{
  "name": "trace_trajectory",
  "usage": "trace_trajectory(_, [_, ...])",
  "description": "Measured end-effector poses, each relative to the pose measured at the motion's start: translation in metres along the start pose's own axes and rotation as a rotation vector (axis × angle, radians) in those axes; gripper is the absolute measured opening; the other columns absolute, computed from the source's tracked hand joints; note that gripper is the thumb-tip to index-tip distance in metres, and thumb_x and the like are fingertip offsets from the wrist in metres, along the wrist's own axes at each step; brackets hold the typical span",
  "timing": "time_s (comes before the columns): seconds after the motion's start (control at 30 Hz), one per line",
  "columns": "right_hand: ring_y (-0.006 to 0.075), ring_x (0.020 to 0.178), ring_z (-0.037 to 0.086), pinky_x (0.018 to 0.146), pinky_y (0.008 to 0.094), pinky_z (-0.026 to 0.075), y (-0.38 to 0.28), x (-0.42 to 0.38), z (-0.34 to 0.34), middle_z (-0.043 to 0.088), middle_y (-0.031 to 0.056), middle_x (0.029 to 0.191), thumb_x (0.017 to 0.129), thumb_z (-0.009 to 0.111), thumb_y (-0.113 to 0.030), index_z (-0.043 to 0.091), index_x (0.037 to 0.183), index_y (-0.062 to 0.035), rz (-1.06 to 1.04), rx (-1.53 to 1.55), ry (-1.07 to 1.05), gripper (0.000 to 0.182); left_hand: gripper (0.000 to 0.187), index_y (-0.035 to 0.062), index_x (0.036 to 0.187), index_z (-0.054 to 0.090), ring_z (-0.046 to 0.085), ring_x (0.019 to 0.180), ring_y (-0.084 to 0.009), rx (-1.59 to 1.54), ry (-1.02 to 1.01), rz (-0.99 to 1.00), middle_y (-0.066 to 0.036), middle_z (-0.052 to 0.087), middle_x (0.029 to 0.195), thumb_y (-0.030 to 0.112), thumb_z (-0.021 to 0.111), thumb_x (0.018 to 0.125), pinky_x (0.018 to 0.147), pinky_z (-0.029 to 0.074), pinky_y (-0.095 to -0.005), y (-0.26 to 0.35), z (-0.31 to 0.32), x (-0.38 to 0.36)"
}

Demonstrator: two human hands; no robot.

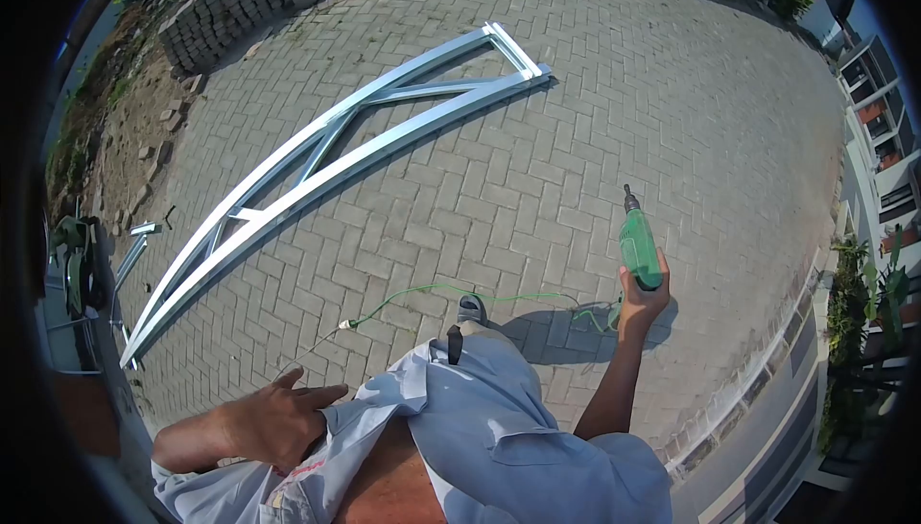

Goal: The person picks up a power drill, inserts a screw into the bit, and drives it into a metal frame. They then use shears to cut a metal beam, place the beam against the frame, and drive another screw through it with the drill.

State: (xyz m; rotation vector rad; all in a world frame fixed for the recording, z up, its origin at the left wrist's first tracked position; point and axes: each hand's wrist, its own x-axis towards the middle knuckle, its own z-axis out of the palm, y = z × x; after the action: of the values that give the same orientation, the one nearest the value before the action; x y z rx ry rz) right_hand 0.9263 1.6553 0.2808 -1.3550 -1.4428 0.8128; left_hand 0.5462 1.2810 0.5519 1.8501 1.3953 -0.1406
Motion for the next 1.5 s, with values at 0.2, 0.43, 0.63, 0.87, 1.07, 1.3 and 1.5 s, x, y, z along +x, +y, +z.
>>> trace_trajectory(0.2, [0.0223,0.113,0.066,0.100,0.0343,0.053,0.025,0.004,-0.003,0.066,0.0127,0.131,0.076,0.081,0.005,0.058,0.144,0.0033,0.209,0.043,-0.011,0.072,0.019,-0.0059,0.071,0.068,0.069,0.095,-0.0387,-0.167,0.164,0.263,-0.024,0.071,0.089,0.013,0.067,0.068,0.103,0.053,-0.0445,-0.052,-0.038,0.081])
trace_trajectory(0.43, [0.0236,0.117,0.065,0.105,0.0368,0.051,0.045,0.032,0.017,0.066,0.0138,0.133,0.074,0.082,0.002,0.058,0.143,0.0051,0.160,-0.043,0.014,0.073,0.014,-0.0038,0.071,0.066,0.070,0.089,-0.0377,-0.113,0.110,0.328,-0.018,0.067,0.085,0.010,0.066,0.072,0.085,0.058,-0.0461,-0.099,-0.096,0.146])
trace_trajectory(0.63, [0.0241,0.118,0.065,0.104,0.0364,0.051,0.029,0.083,0.075,0.065,0.0144,0.133,0.074,0.081,0.004,0.058,0.142,0.0057,0.206,-0.060,-0.016,0.072,0.013,-0.0040,0.076,0.067,0.073,0.088,-0.0359,-0.132,-0.020,0.315,-0.015,0.068,0.090,0.008,0.065,0.079,0.076,0.060,-0.0470,-0.176,-0.178,0.206])
trace_trajectory(0.87, [0.0206,0.109,0.068,0.096,0.0333,0.054,0.002,0.176,0.157,0.068,0.0131,0.126,0.075,0.079,0.011,0.056,0.144,0.0053,0.356,-0.067,-0.025,0.074,0.010,0.0004,0.088,0.078,0.072,0.102,-0.0346,-0.240,0.060,0.563,-0.016,0.073,0.115,0.008,0.075,0.082,0.089,0.060,-0.0441,-0.267,-0.325,0.262])
trace_trajectory(1.07, [0.0206,0.109,0.068,0.096,0.0340,0.055,-0.027,0.227,0.205,0.069,0.0134,0.125,0.074,0.079,0.010,0.056,0.145,0.0049,0.351,-0.045,-0.041,0.075,0.017,0.0072,0.101,0.085,0.070,0.097,-0.0269,-0.947,0.010,0.662,-0.014,0.076,0.104,0.010,0.087,0.084,0.086,0.054,-0.0405,-0.345,-0.424,0.340])
trace_trajectory(1.3, [0.0212,0.112,0.068,0.098,0.0352,0.055,-0.047,0.308,0.258,0.069,0.0137,0.127,0.070,0.085,0.003,0.057,0.144,0.0048,0.318,0.055,-0.145,0.080,0.017,-0.0011,0.108,0.074,0.075,0.097,-0.0230,-1.674,0.499,0.183,-0.012,0.076,0.101,0.010,0.076,0.095,0.091,0.062,-0.0379,-0.425,-0.431,0.532])
trace_trajectory(1.5, [0.0214,0.112,0.070,0.099,0.0356,0.055,-0.059,0.410,0.293,0.071,0.0144,0.125,0.069,0.085,0.002,0.058,0.143,0.0050,0.326,0.133,-0.323,0.079,0.018,0.0001,0.110,0.070,0.075,0.098,-0.0239,-1.862,0.510,0.077,-0.015,0.075,0.109,0.016,0.069,0.102,0.093,0.063,-0.0401,-0.460,-0.430,0.666])
